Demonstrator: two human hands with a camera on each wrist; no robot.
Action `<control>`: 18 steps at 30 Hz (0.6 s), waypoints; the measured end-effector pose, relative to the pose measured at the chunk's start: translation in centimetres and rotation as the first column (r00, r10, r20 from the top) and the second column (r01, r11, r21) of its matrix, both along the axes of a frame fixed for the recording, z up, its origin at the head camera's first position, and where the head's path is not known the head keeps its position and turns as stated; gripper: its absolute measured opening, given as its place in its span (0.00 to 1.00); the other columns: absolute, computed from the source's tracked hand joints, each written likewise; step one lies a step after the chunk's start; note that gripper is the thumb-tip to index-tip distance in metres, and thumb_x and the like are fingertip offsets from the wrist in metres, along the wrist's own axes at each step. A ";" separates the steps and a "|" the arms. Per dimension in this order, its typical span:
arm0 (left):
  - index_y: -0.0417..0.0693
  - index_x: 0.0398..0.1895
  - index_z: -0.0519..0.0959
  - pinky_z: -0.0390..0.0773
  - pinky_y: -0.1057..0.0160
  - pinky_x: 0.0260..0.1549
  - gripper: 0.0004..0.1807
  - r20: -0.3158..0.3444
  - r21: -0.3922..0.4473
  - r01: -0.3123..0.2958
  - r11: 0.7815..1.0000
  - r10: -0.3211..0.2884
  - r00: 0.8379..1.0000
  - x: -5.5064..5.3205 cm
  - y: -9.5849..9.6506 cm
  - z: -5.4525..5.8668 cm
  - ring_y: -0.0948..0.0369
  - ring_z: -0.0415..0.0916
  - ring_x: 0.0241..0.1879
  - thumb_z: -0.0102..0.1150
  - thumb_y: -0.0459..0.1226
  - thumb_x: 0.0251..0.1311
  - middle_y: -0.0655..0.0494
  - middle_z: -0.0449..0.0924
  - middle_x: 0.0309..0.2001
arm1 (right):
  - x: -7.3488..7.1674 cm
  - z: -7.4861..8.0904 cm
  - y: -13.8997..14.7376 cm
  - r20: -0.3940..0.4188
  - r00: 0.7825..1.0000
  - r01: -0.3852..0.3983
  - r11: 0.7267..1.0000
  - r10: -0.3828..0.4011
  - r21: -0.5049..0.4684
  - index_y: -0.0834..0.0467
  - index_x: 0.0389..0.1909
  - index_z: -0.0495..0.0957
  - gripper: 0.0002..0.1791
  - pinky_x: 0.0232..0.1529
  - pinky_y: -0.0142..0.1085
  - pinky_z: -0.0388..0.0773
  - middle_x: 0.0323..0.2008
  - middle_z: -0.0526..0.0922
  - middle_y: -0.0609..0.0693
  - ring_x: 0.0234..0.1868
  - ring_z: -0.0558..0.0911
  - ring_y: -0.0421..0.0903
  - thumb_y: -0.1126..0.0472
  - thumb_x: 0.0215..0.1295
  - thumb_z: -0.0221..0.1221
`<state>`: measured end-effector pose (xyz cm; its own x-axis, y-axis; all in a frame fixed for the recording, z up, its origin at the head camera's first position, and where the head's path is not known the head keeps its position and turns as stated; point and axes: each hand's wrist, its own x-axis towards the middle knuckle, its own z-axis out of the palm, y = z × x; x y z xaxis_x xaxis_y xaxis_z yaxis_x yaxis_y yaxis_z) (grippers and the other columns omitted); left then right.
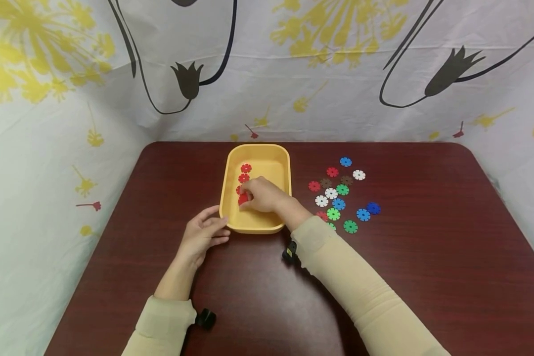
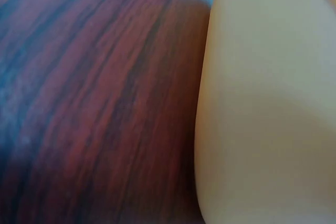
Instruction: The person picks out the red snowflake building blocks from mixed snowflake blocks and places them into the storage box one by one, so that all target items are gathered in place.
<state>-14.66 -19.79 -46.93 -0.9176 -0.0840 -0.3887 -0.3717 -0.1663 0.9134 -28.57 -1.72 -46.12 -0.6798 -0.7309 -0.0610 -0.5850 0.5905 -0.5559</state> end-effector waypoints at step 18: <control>0.43 0.72 0.67 0.88 0.63 0.33 0.30 -0.008 0.000 -0.006 1.000 0.006 1.000 0.1 0.1 0.0 0.62 0.84 0.28 0.63 0.34 0.69 0.56 0.84 0.36 | 0.0 -0.2 -0.1 -0.001 1.000 -0.006 0.999 0.006 -0.054 0.59 0.45 0.83 0.15 0.36 0.32 0.76 0.27 0.81 0.46 0.29 0.77 0.42 0.56 0.62 0.72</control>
<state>-14.58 -19.67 -46.90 -0.9201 -0.0892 -0.3814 -0.3634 -0.1688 0.9162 -28.59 -1.78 -46.32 -0.6753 -0.7373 -0.0207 -0.5893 0.5563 -0.5859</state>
